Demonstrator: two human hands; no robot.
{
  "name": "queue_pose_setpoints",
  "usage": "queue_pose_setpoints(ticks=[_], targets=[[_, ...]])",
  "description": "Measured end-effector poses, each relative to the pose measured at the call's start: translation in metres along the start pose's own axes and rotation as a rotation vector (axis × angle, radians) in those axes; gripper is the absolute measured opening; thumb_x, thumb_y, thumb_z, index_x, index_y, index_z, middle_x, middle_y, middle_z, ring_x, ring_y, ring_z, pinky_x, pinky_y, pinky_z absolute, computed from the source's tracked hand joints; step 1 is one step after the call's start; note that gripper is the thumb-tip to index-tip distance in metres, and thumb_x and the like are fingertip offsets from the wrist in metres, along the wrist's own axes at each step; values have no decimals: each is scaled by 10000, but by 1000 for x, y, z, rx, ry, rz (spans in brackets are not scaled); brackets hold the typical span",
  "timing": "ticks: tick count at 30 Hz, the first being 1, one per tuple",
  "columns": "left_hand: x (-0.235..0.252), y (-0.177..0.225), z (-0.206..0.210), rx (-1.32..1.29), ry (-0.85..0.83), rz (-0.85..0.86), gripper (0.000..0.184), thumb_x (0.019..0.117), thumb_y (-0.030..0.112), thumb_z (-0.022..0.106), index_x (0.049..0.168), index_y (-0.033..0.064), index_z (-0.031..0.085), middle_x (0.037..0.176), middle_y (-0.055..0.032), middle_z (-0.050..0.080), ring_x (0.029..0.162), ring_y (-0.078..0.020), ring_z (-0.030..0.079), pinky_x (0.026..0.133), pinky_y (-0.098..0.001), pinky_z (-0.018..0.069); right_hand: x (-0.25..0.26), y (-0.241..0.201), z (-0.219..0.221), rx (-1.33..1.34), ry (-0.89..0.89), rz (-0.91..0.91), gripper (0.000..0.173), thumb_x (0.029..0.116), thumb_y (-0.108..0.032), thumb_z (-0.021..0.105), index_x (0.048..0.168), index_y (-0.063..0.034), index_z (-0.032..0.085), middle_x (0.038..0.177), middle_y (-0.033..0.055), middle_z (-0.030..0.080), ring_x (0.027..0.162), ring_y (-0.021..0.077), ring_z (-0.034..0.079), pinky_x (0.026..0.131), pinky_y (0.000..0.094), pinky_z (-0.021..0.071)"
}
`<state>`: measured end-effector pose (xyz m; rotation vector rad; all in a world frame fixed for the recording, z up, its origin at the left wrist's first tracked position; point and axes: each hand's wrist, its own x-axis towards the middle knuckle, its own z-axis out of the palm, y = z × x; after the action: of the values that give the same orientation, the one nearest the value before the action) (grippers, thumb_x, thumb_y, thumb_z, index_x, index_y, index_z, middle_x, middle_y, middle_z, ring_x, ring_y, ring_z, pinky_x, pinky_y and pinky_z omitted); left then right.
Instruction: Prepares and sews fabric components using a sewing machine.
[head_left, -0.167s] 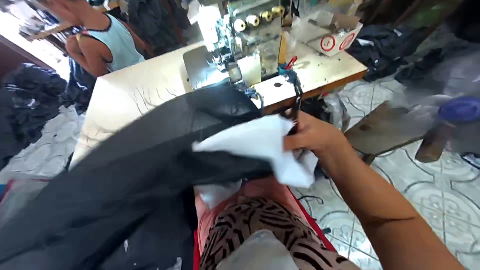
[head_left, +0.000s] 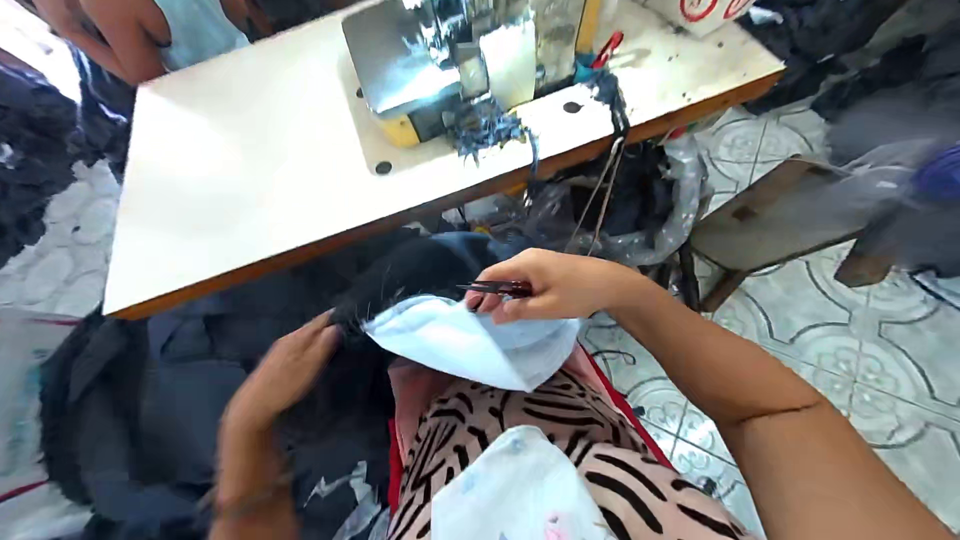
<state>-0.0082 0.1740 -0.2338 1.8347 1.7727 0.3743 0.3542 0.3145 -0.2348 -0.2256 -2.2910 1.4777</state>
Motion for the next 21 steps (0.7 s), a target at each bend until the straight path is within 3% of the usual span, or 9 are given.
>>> queue_pose_setpoints(ticks=[1,3,6,10,12,15,17,19,21], targets=[[24,14,26,-40,-79,78,491,1079,303,388,1426,2,561,1346,-171,647,1234,-250,632,1058,-511,486,1,5,4,-6,22,15,238,981,-76,598,1172,47,669,1032,85,745,854,25,677,767,195,550],[66,39,69,-125,-270,162,485,1074,278,462,1496,43,503,1408,-133,624,1292,-226,608,1118,-482,466,-3,14,4,-70,171,69,259,1004,-86,573,1215,36,661,1092,104,745,934,72,704,846,248,572],[105,50,111,-191,-460,146,532,1039,298,586,1477,12,495,1207,-193,703,1090,-287,703,986,-515,549,-28,37,-4,-195,435,215,262,1003,-144,580,1201,-9,685,1082,77,737,930,65,688,830,258,567],[127,35,154,-229,-583,121,557,973,277,709,1440,32,529,1200,-204,695,1059,-301,707,968,-519,559,-73,86,4,-119,590,508,260,955,-150,687,1184,-27,698,1116,84,727,902,106,681,799,326,569],[125,33,173,-265,-501,125,393,966,226,714,1270,-8,634,1126,-187,711,1006,-272,712,935,-487,572,-82,108,21,-102,596,602,320,920,-136,760,1207,-12,693,1165,129,716,951,196,689,838,415,569],[118,42,184,-263,-223,179,172,941,149,715,935,-23,713,853,-134,705,764,-215,678,744,-432,574,-69,134,42,-137,512,571,587,815,-159,857,1343,-28,637,1328,159,651,1204,278,630,1023,500,509],[109,48,179,-274,-84,290,138,910,116,709,849,-8,703,801,-99,693,734,-167,676,706,-374,587,-46,149,50,-188,421,544,772,757,-258,903,1436,-83,580,1378,150,617,1242,305,609,1035,558,495],[96,52,170,-297,48,375,116,860,93,694,800,-6,694,782,-86,691,734,-145,679,693,-337,592,-20,165,56,-206,282,530,875,756,-283,908,1510,-104,502,1448,165,567,1284,337,585,1047,595,474],[79,57,154,-353,169,414,133,833,113,681,751,9,682,745,-56,683,718,-94,662,671,-276,571,1,182,63,-170,163,448,735,780,-173,871,1438,-47,569,1383,199,604,1240,353,608,1042,582,480]])
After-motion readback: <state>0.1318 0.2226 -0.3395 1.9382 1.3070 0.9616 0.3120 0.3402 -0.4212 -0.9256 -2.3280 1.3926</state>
